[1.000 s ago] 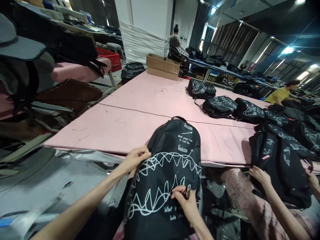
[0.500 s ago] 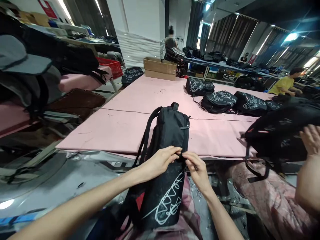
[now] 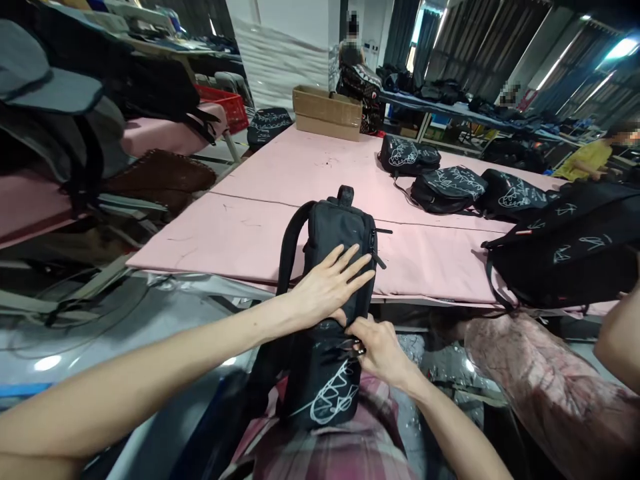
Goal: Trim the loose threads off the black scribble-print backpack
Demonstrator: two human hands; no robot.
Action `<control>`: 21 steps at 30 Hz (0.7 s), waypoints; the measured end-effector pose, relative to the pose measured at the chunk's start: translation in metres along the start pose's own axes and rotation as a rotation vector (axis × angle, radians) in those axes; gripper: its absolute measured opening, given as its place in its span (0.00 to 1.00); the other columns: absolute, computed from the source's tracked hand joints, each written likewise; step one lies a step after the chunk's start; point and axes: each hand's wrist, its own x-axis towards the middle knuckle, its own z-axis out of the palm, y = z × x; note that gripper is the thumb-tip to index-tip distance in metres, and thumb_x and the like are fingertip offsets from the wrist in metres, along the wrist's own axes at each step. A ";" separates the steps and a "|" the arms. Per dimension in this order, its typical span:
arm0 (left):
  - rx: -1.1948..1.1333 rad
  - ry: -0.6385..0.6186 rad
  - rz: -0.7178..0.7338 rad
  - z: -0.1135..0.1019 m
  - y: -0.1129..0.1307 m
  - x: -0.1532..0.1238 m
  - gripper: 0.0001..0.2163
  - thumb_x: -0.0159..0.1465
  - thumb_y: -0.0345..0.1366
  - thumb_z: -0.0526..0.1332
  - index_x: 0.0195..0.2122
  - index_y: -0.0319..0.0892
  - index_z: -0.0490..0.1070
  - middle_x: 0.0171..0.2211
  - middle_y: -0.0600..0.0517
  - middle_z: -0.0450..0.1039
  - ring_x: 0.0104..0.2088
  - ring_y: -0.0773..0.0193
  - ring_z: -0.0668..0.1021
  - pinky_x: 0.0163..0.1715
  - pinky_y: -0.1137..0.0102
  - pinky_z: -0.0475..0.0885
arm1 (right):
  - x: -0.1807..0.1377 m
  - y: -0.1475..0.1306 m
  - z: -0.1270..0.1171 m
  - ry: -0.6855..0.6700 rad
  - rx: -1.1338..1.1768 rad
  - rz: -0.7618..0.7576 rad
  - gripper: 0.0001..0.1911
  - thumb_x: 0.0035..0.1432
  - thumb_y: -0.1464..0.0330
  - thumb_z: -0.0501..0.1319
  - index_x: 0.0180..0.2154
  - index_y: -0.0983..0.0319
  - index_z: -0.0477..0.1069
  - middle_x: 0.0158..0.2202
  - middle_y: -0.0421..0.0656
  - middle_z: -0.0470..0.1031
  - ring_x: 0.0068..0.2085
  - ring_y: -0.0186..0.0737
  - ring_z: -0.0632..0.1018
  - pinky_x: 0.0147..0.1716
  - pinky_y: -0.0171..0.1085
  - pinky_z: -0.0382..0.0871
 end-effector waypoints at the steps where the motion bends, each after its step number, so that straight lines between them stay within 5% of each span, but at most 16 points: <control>1: -0.007 -0.018 -0.017 0.002 0.001 0.000 0.46 0.41 0.49 0.70 0.59 0.38 0.54 0.62 0.39 0.48 0.62 0.44 0.47 0.59 0.50 0.43 | 0.001 -0.001 0.003 0.036 0.096 -0.017 0.06 0.52 0.76 0.54 0.32 0.63 0.68 0.28 0.40 0.70 0.27 0.33 0.69 0.25 0.32 0.55; 7: 0.000 -0.041 -0.076 0.021 0.010 0.002 0.45 0.45 0.42 0.69 0.62 0.40 0.49 0.63 0.43 0.46 0.63 0.46 0.46 0.60 0.53 0.41 | 0.009 0.005 0.016 0.102 0.531 -0.039 0.07 0.54 0.70 0.56 0.25 0.63 0.67 0.22 0.38 0.65 0.22 0.29 0.65 0.23 0.30 0.54; 14: -0.011 0.056 -0.069 0.037 0.002 0.000 0.40 0.51 0.35 0.66 0.62 0.41 0.46 0.64 0.45 0.41 0.63 0.49 0.46 0.60 0.57 0.47 | 0.013 0.010 0.021 0.069 0.775 -0.017 0.08 0.53 0.67 0.59 0.24 0.63 0.67 0.23 0.38 0.64 0.23 0.30 0.65 0.24 0.31 0.56; 18: -0.165 0.175 -0.031 0.023 0.000 -0.012 0.26 0.56 0.31 0.61 0.57 0.40 0.58 0.60 0.45 0.55 0.61 0.51 0.56 0.57 0.56 0.53 | 0.008 0.010 0.020 0.107 0.675 -0.061 0.07 0.54 0.68 0.59 0.25 0.63 0.68 0.23 0.39 0.66 0.25 0.31 0.67 0.25 0.31 0.58; 21: -0.477 0.235 -0.137 0.006 0.020 -0.040 0.10 0.63 0.33 0.52 0.41 0.40 0.71 0.42 0.46 0.73 0.46 0.59 0.73 0.48 0.63 0.65 | 0.002 0.010 0.017 0.161 0.582 -0.097 0.06 0.55 0.70 0.57 0.27 0.63 0.69 0.24 0.40 0.67 0.25 0.31 0.68 0.24 0.30 0.58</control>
